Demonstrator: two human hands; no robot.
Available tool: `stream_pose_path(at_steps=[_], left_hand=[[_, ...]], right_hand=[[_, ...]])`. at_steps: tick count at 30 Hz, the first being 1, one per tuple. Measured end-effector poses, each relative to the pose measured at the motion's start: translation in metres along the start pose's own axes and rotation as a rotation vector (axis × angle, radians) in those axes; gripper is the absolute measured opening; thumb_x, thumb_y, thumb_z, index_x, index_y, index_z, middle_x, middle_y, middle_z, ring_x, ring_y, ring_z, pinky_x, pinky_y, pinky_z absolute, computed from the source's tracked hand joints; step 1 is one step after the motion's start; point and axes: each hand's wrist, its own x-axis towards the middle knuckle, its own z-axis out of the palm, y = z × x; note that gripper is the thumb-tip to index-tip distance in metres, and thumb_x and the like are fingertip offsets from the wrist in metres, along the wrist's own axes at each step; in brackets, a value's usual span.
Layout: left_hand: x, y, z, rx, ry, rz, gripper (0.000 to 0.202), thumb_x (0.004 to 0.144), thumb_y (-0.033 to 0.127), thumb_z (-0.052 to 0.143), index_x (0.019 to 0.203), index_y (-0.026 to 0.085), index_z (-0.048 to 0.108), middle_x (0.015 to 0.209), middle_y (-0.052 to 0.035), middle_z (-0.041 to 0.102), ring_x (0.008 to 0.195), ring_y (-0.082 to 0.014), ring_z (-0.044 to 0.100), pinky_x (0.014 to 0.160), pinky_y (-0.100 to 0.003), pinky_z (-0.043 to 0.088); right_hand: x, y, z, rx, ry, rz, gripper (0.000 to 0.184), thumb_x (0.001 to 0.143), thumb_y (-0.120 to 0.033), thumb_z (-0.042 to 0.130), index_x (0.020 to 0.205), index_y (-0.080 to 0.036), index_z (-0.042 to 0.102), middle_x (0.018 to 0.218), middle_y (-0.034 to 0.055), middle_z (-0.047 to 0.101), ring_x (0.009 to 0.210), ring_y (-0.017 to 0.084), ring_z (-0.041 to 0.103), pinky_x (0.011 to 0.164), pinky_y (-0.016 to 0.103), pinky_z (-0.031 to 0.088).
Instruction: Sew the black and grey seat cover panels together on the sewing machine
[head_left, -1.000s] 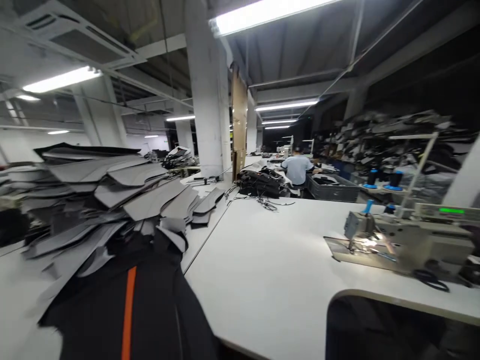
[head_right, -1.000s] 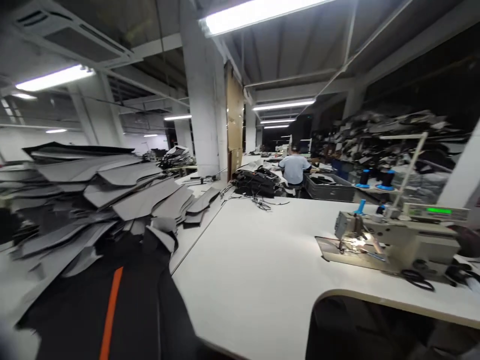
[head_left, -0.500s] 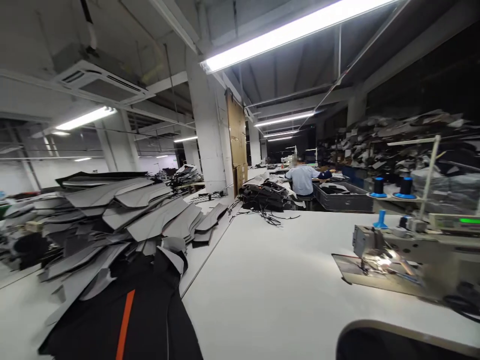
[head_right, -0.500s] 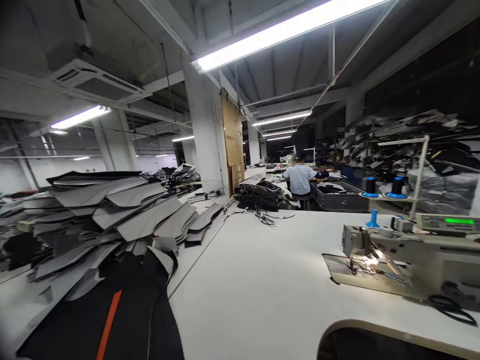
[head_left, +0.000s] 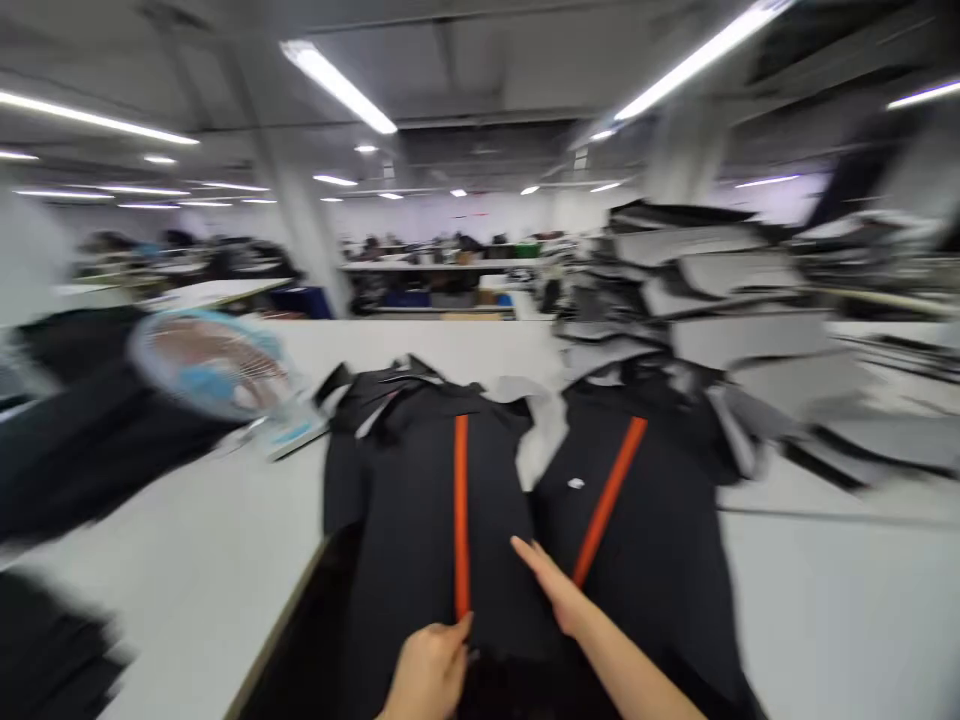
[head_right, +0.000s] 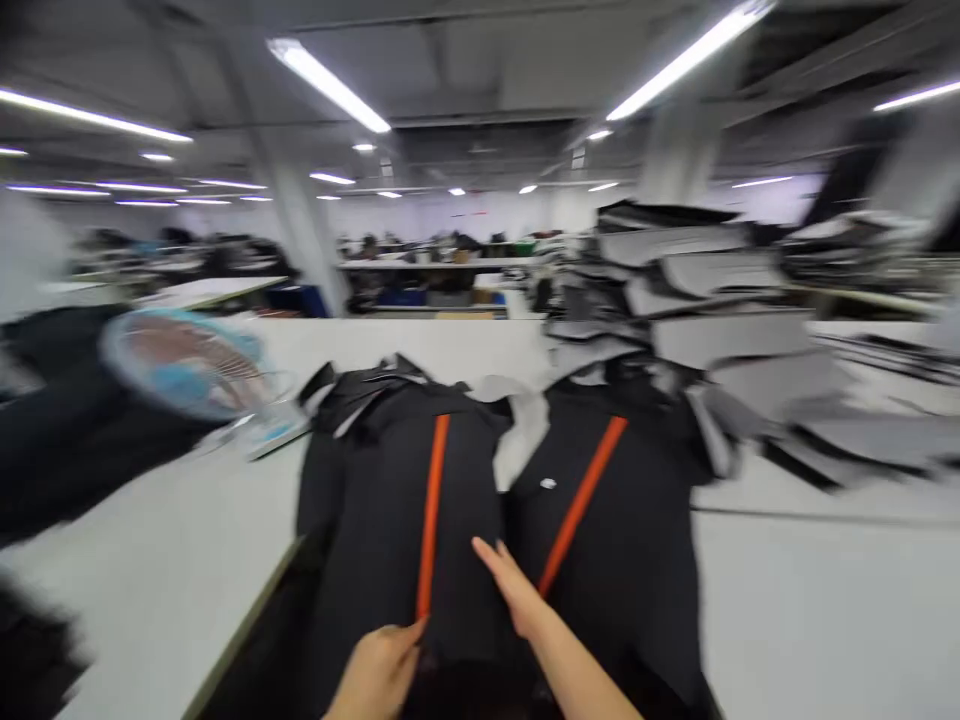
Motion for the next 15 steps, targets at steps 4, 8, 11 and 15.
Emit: stream_pose_path(at_steps=[4,8,11,15], left_hand=[[-0.01,-0.013,0.023,0.022,-0.074,0.038,0.037,0.074,0.011,0.043,0.103,0.011,0.066,0.076,-0.011,0.07,0.069,-0.0243,0.067,0.066,-0.031,0.052],[-0.006,-0.029,0.024,-0.109,-0.038,0.115,0.032,0.075,0.015,0.044,0.095,0.011,0.069,0.072,-0.0105,0.069,0.063,-0.0218,0.065,0.063,-0.03,0.051],[-0.009,-0.066,-0.009,-0.455,0.23,0.089,0.031,0.084,0.024,0.042,0.096,0.02,0.07,0.104,-0.007,0.068,0.1,-0.0193,0.061,0.095,-0.031,0.044],[0.0,-0.128,-0.04,-1.158,0.485,-0.577,0.062,0.071,0.053,0.065,0.123,0.019,0.057,0.14,-0.0097,0.042,0.134,-0.0286,0.03,0.115,-0.043,0.014]], right_hand=[[0.041,0.022,0.021,-0.046,-0.098,0.289,0.084,0.064,-0.075,0.061,0.118,-0.01,0.056,0.112,0.0151,0.063,0.113,0.026,0.054,0.098,0.036,0.044],[0.055,0.035,0.027,0.055,0.054,0.321,0.074,0.059,-0.064,0.072,0.109,-0.011,0.061,0.101,0.0135,0.067,0.106,0.029,0.058,0.092,0.035,0.049],[0.06,0.037,0.02,-0.017,0.173,0.269,0.07,0.062,-0.059,0.07,0.112,-0.011,0.061,0.098,0.0137,0.068,0.102,0.032,0.06,0.088,0.041,0.052],[0.058,0.037,0.001,-0.208,0.204,0.158,0.071,0.071,-0.07,0.053,0.118,-0.018,0.061,0.098,0.0129,0.068,0.103,0.032,0.06,0.089,0.042,0.052]])
